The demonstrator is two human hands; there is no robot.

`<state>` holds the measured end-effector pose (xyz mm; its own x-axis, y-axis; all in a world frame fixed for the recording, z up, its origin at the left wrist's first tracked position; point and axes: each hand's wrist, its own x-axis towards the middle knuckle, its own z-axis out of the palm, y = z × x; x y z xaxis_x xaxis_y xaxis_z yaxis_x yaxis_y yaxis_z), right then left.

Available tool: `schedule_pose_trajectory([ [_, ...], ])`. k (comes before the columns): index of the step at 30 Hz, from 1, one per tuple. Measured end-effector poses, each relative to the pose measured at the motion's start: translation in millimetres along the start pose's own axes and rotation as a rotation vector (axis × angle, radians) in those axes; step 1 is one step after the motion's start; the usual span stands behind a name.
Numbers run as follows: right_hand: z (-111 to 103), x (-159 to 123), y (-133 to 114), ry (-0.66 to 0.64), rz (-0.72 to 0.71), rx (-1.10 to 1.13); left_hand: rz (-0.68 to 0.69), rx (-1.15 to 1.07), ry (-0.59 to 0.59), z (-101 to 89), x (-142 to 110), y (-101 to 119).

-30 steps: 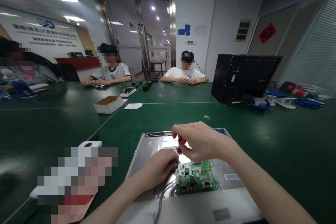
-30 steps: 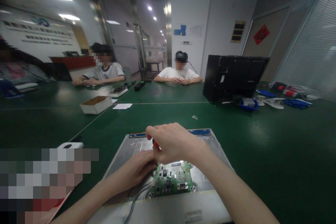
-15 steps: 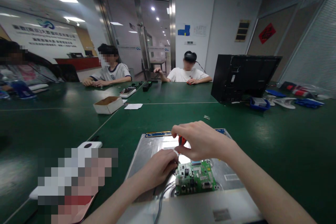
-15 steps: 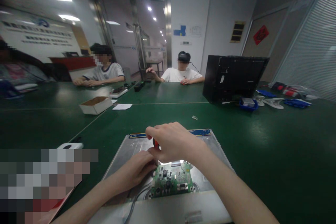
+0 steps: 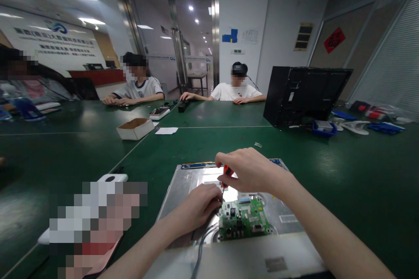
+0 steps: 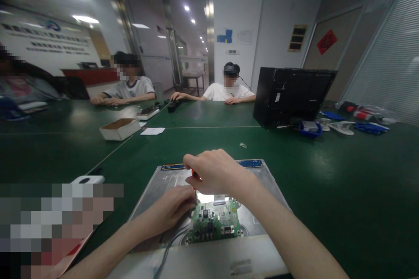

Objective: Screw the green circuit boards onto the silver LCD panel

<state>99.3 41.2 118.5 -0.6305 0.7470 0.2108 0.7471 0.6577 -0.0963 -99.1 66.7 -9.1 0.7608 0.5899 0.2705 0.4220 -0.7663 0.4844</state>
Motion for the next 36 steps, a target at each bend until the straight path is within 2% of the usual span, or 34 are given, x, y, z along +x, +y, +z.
schedule_pose_trajectory([
  [10, -1.1, -6.3, 1.5, 0.016, -0.086, 0.053, -0.001, -0.014, -0.038, 1.2, -1.1, -2.2],
  [19, -1.5, 0.1, 2.0, -0.021, -0.002, 0.008, -0.012, 0.006, -0.007, -0.1, -1.0, -0.8],
  [28, -2.0, -5.6, 3.0, 0.0, -0.071, 0.077, -0.027, -0.003, -0.019, -0.9, -0.4, 3.5],
  [36, -0.5, -0.7, 4.3, -0.012, -0.009, 0.02, -0.034, 0.0, 0.005, -1.8, -2.2, 5.5],
])
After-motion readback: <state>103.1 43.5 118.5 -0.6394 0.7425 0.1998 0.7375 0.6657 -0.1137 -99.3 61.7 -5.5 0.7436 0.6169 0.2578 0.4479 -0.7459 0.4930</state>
